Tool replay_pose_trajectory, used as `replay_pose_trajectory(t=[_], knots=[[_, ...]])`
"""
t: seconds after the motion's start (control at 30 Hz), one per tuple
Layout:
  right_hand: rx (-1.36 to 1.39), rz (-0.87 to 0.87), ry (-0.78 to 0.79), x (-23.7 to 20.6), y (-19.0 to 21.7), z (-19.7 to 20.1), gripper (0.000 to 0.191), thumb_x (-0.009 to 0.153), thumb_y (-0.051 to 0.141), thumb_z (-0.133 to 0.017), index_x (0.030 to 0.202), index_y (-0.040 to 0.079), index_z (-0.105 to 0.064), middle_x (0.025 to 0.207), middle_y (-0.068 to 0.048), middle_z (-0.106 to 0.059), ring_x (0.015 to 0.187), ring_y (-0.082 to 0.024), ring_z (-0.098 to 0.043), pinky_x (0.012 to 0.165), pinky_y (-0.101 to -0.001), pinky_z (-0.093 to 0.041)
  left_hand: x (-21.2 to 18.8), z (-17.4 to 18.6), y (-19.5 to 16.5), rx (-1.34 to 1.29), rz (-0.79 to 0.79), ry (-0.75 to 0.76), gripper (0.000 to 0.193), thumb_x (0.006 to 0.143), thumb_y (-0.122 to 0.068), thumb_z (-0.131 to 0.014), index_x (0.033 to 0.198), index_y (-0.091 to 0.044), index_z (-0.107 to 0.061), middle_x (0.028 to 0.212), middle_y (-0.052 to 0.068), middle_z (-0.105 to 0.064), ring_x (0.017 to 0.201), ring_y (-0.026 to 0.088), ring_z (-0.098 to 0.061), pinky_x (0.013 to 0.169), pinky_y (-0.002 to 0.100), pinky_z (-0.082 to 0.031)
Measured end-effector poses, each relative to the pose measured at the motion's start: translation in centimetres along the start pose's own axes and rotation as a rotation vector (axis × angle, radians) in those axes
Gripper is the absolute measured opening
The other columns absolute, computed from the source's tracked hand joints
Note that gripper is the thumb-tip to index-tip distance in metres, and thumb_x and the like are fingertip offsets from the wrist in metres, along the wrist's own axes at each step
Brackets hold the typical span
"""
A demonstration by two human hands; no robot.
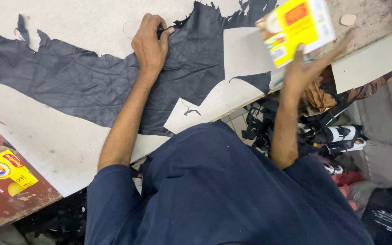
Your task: The person lays a large piece of dark fabric on a workbench, places a printed paper template on top, and uses a utility knife to cut the fabric along the template's edges. After cutting, the person removes the template and sets aside the cut fabric piece.
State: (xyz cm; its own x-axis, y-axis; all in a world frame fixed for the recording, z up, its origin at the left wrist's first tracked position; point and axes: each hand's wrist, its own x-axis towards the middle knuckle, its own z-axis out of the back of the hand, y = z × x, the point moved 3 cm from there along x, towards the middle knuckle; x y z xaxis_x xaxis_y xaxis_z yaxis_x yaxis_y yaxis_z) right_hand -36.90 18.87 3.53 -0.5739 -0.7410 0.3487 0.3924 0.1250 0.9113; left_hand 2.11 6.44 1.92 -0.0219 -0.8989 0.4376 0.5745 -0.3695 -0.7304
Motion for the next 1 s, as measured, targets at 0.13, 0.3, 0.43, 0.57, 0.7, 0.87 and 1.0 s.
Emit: replay_pose_trajectory(t=[0.13,0.3,0.43,0.57,0.7,0.87,1.0], knots=[[-0.090,-0.159,0.455,-8.7,4.0,-9.6,0.045,0.103,-0.005,-0.064,0.146,0.006,-0.061,0.113,-0.010,-0.072,0.089,-0.015,-0.065,0.078,-0.0294,-0.056,-0.2,-0.3,0.2,0.063,-0.072,0.043,0.024,0.094,-0.013,-0.081,0.095,-0.007,-0.058,0.091,0.007,-0.061,0.072,0.027,-0.065,0.062,0.039,-0.049],[-0.297,-0.163,0.603,-12.0,6.7,-14.7,0.045,0.099,0.008,-0.071,0.143,0.005,-0.062,0.096,-0.021,-0.073,0.076,-0.025,-0.070,0.064,-0.0372,-0.053,0.1,-0.7,1.1,0.317,-0.263,0.153,0.022,0.100,-0.023,-0.074,0.100,-0.009,-0.057,0.096,0.006,-0.065,0.070,0.028,-0.067,0.054,0.040,-0.047],[-0.365,-0.114,0.674,-10.7,6.9,-14.3,0.053,0.095,0.011,-0.074,0.145,0.006,-0.058,0.100,-0.029,-0.073,0.087,-0.027,-0.076,0.073,-0.0396,-0.057,0.6,-1.1,1.4,0.472,-0.384,0.189,0.018,0.104,-0.026,-0.070,0.103,-0.011,-0.059,0.090,0.004,-0.064,0.065,0.024,-0.068,0.053,0.038,-0.049],[-0.369,-0.179,0.646,-10.8,5.7,-14.0,0.054,0.095,0.012,-0.075,0.145,0.007,-0.056,0.101,-0.028,-0.074,0.085,-0.027,-0.077,0.074,-0.0393,-0.057,1.0,-1.1,0.6,0.565,-0.312,0.192,0.023,0.101,-0.031,-0.071,0.103,-0.011,-0.061,0.090,0.004,-0.065,0.072,0.023,-0.068,0.061,0.040,-0.050],[-0.239,-0.039,0.580,-10.7,6.0,-14.8,0.053,0.096,0.009,-0.075,0.146,0.004,-0.056,0.106,-0.026,-0.075,0.092,-0.024,-0.079,0.075,-0.0372,-0.059,0.0,0.1,-1.8,0.644,-0.437,0.007,0.042,0.086,-0.020,-0.070,0.125,-0.005,-0.061,0.121,0.014,-0.067,0.101,0.026,-0.065,0.083,0.039,-0.053],[-0.424,-0.209,0.678,-9.7,6.6,-15.3,0.056,0.095,0.013,-0.077,0.147,0.008,-0.057,0.091,-0.027,-0.073,0.071,-0.030,-0.074,0.066,-0.0399,-0.055,-6.0,-1.6,-4.2,0.288,-0.119,0.536,0.044,0.098,-0.007,-0.075,0.140,-0.007,-0.064,0.146,0.009,-0.055,0.136,0.030,-0.057,0.113,0.040,-0.048],[-0.352,-0.444,0.798,-9.1,6.3,-13.8,0.067,0.089,0.014,-0.076,0.152,0.015,-0.052,0.087,-0.022,-0.075,0.062,-0.031,-0.071,0.061,-0.0370,-0.055,-8.6,-1.7,-4.9,0.290,-0.213,0.493,0.068,0.080,-0.018,-0.083,0.143,-0.006,-0.062,0.163,0.016,-0.039,0.149,0.034,-0.040,0.120,0.044,-0.037]])
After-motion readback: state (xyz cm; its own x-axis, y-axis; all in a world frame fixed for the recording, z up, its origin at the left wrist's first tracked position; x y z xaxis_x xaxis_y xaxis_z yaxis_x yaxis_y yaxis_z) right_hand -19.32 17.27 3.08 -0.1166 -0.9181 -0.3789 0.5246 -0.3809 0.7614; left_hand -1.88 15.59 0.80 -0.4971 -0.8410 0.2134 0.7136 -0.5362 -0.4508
